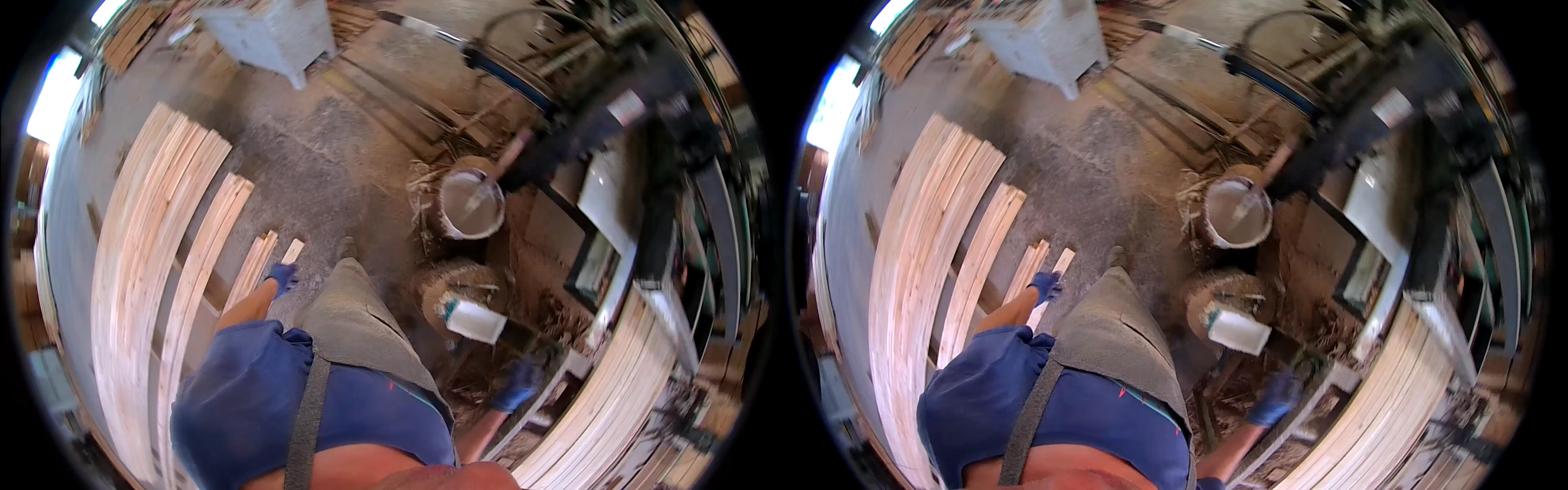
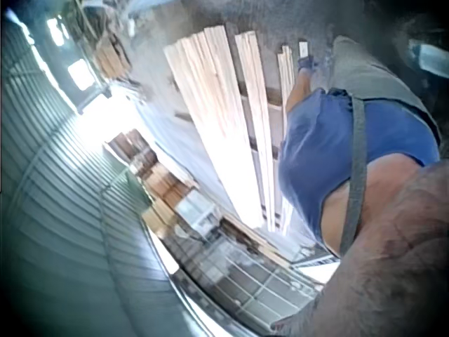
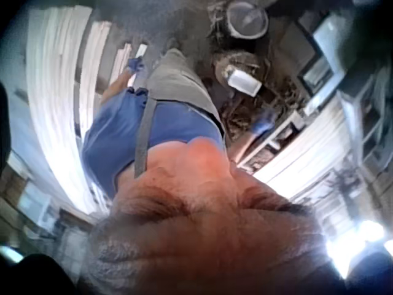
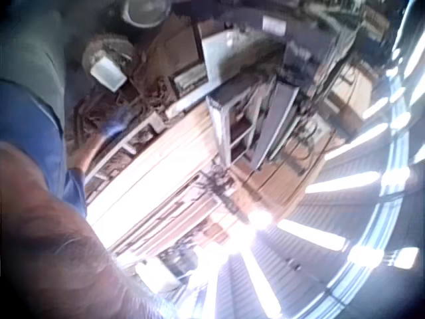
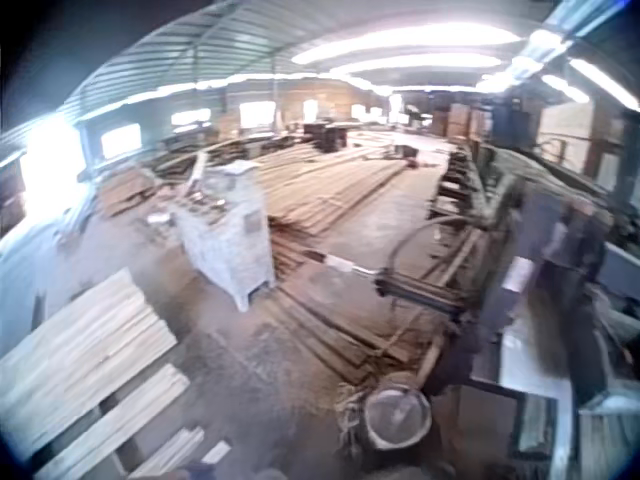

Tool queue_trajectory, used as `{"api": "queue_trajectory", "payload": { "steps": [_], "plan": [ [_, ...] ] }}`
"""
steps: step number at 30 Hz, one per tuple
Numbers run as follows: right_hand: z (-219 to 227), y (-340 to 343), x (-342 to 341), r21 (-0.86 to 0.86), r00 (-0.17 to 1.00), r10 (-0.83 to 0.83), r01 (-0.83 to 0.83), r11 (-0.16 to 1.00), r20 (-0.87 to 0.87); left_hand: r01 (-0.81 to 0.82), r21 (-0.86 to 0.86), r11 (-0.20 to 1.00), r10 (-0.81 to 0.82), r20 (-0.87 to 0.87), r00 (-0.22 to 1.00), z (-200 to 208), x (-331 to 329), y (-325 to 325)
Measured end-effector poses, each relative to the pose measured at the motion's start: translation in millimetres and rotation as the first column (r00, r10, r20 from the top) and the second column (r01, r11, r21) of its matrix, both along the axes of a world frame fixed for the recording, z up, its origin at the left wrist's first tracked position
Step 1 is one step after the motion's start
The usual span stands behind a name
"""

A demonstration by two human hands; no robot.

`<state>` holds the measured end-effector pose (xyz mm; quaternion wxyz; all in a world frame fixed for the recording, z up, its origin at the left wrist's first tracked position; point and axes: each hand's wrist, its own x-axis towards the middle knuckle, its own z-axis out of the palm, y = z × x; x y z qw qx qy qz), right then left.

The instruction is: The person applies a white substance to long wooden planks using a roller and places them onto a curved wooden frame. The person then uses a tape measure to check the dimensions of the assembled planks.

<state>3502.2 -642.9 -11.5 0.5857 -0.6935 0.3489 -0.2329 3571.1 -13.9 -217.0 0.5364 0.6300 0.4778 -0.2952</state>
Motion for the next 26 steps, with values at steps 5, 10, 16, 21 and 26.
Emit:
{"api": "queue_trajectory", "payload": {
  "steps": [5,10,16,21,26],
  "plan": [
    [-67.1,170.8,99.8,-0.134,0.538,0.656,-0.816,0.562,-0.529,-0.236,0.02,0.971,0.234,-0.236,0.943,3.1,-36.1,73.0],
    [-6.0,302.1,277.8,0.028,0.311,0.793,-0.924,0.381,-0.524,-0.403,-0.18,0.897,0.407,-0.017,0.913,15.6,46.0,113.8],
    [18.3,408.1,457.6,-0.36,0.325,0.879,-0.913,0.194,-0.35,-0.267,-0.52,0.811,0.449,0.263,0.854,13.5,247.0,160.8],
    [82.2,483.7,610.8,-0.387,0.411,0.876,-0.873,0.298,-0.252,-0.204,-0.467,0.86,0.343,0.235,0.909,15.4,356.4,238.7],
    [123.1,526.9,769.9,-0.48,0.422,0.876,-0.833,0.275,-0.231,-0.435,-0.29,0.852,0.45,-0.017,0.893,19.2,438.5,316.9]
  ]
}}
